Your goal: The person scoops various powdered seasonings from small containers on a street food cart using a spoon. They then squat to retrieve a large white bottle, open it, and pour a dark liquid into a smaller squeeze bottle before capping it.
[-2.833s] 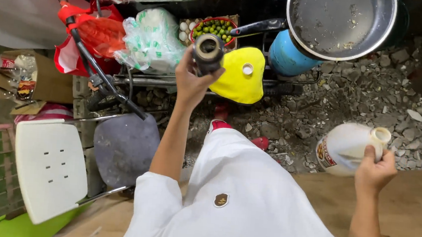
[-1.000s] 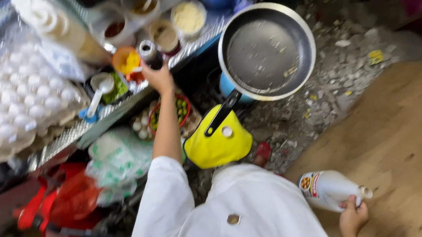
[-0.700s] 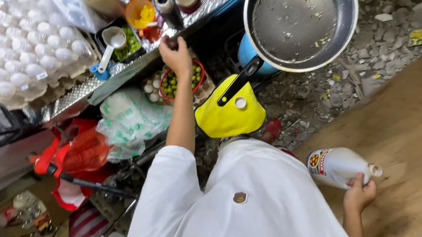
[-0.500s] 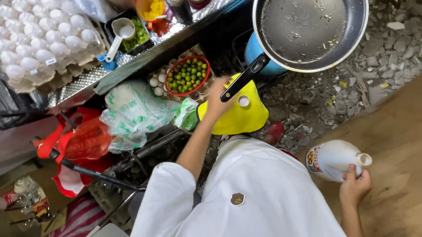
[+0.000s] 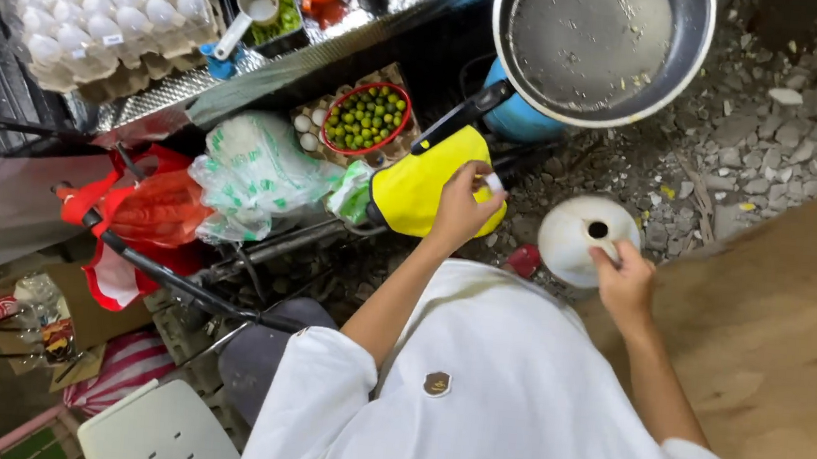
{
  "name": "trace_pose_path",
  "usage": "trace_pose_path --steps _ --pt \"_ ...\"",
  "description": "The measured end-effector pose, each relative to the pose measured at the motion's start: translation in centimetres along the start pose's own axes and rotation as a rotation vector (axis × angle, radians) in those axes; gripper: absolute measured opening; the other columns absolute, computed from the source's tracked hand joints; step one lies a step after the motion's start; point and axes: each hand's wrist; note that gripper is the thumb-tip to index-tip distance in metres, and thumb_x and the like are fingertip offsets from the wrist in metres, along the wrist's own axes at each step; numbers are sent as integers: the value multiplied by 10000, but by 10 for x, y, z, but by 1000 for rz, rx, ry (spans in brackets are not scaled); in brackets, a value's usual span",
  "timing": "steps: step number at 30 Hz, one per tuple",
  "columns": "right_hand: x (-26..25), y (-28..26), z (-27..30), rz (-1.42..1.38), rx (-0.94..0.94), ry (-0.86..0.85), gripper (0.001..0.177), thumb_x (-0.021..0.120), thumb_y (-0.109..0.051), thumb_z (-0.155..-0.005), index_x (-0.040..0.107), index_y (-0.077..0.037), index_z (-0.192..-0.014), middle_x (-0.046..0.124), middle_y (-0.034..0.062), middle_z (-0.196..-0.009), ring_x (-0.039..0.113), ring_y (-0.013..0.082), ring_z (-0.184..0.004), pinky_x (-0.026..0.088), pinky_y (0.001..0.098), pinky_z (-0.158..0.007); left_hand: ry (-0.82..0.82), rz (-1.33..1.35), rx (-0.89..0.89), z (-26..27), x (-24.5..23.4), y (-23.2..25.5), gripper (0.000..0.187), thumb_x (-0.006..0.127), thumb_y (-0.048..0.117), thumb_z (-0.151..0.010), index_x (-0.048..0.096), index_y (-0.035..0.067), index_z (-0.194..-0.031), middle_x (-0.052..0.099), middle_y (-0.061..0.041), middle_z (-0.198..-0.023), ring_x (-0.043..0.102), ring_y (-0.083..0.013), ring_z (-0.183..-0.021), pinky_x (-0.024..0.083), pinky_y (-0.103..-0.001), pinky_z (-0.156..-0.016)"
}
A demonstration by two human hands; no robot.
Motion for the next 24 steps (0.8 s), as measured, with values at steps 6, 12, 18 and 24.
trace_pose_path --steps 6,12,18,24 --pt "-31 -116 -33 -196 -251 -80 243 865 -181 -907 663 -105 -796 491 99 -479 527 300 -449 420 290 -489 37 711 200 43 22 101 333 777 199 -955 646 166 -1259 683 -35 -1320 633 -130 -1192 471 -265 -1018" --pt "-47 -152 -54 -286 -346 -120 286 846 -201 -939 637 -105 -770 483 45 -441 513 230 -406 413 248 -466 152 532 359 52 29 129 252 839 241 -888 696 162 -1081 707 -32 -1270 615 -162 -1177 444 -295 -1018" --pt "-61 -174 -60 -289 -441 -163 336 816 -198 -989 604 -86 -754 430 94 -446 449 250 -381 379 274 -442 320 288 493 67 17 153 232 854 192 -864 695 151 -1028 708 -50 -1201 625 -217 -1119 482 -358 -1002" --pt "-75 -173 -60 -253 -484 -214 314 827 -203 -959 604 -91 -769 439 89 -459 482 268 -390 378 291 -440 297 301 399 82 14 167 239 841 154 -871 686 139 -1053 698 -82 -1203 638 -244 -1108 510 -413 -1017"
Point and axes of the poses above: each hand's wrist, its own z-axis away from the middle knuckle, its own x-axis out of the palm, y = z × x
